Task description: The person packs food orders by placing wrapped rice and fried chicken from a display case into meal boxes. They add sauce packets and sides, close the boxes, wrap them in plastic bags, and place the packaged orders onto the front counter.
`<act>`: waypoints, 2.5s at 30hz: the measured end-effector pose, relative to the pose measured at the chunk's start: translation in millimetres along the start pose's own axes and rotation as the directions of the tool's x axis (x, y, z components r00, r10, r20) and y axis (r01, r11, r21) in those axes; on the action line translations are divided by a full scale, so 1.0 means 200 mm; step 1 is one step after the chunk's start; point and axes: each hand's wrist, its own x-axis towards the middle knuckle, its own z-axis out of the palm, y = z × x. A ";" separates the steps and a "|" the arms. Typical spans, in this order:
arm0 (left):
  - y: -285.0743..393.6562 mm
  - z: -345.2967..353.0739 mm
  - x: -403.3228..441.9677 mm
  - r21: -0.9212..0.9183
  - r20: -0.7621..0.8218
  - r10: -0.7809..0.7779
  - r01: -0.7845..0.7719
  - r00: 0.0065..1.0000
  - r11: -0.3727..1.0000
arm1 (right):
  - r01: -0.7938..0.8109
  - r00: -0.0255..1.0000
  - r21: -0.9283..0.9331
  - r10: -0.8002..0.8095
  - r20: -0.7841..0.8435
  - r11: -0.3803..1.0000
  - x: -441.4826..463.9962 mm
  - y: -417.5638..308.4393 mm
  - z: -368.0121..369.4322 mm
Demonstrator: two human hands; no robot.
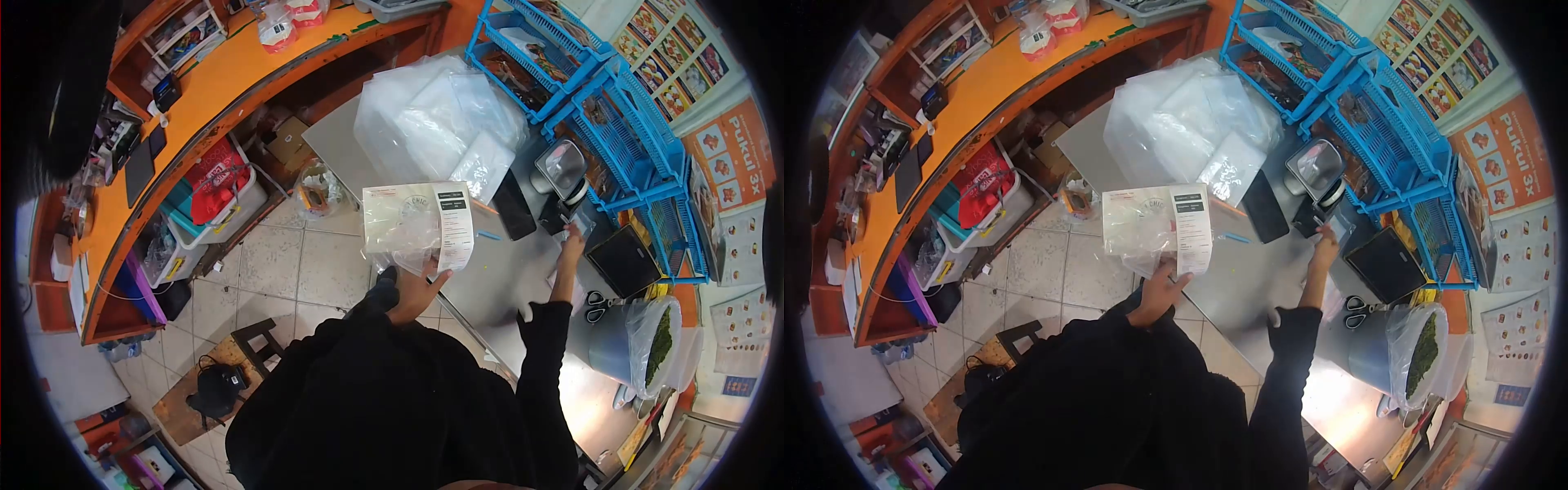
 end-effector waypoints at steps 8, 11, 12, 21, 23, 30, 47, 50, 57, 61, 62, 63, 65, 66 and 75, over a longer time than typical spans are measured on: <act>0.00 -0.05 -0.07 -0.464 0.351 -0.252 0.401 0.902 0.790 | -0.141 0.974 0.018 0.136 0.184 0.990 -0.10 0.15 0.09; -0.14 0.04 -0.13 -0.513 0.383 -0.265 0.442 0.885 0.735 | -0.131 0.976 -0.191 0.160 0.145 0.973 -0.05 0.29 0.08; -0.13 0.04 -0.13 -0.533 0.421 -0.276 0.481 0.864 0.696 | -0.160 0.973 -0.165 0.184 0.142 0.973 -0.05 0.27 0.08; -0.06 0.02 -0.22 -0.548 0.591 -0.240 0.602 0.770 0.580 | 0.168 0.897 0.139 -0.210 0.390 0.976 -0.91 -0.15 0.07; -0.04 0.03 -0.22 -0.545 0.592 -0.241 0.603 0.769 0.583 | 0.053 0.844 0.088 -0.091 0.529 0.995 -1.24 -0.19 0.05; 0.02 -0.01 -0.19 -0.246 0.624 -0.293 0.538 0.724 0.806 | -0.106 0.836 -0.104 0.145 0.529 0.989 -1.51 0.04 0.15; 0.32 -0.51 0.60 0.591 0.562 0.458 -0.722 0.689 0.360 | -0.025 0.885 -0.206 0.118 0.451 0.978 -1.54 0.02 0.21; 0.29 -0.50 0.67 0.557 0.623 0.363 -0.719 0.693 0.416 | -0.055 0.893 -0.243 0.157 0.422 0.968 -1.56 0.01 0.24; 0.24 -0.68 0.79 0.246 0.504 0.145 -0.303 0.851 0.921 | -0.001 0.812 -0.057 0.034 0.583 0.998 -1.66 -0.02 0.47; 0.12 -1.07 0.76 -0.103 0.493 0.027 0.027 0.869 0.994 | 0.312 0.702 -0.077 -0.175 0.690 0.947 -1.65 -0.09 0.85; 0.10 -1.19 0.76 -0.184 0.490 0.012 0.090 0.872 0.979 | 0.446 0.652 -0.086 -0.258 0.713 0.891 -1.64 -0.09 0.97; 0.06 -1.34 0.78 -0.076 0.579 -0.017 0.075 0.815 0.994 | 0.792 0.529 0.001 -0.688 0.497 0.610 -1.68 -0.21 1.12; 0.05 -1.63 0.80 -0.160 0.572 0.001 0.111 0.820 0.981 | 0.883 0.402 0.046 -0.802 0.441 0.467 -1.72 -0.32 1.38; 0.02 -1.75 0.80 -0.204 0.565 0.009 0.128 0.825 0.971 | 0.880 0.376 0.090 -0.799 0.469 0.467 -1.74 -0.36 1.50; -0.16 -2.59 0.91 -0.526 0.318 -0.211 0.357 0.924 0.772 | 0.739 0.066 0.445 -0.711 0.700 0.506 -1.86 -0.61 2.39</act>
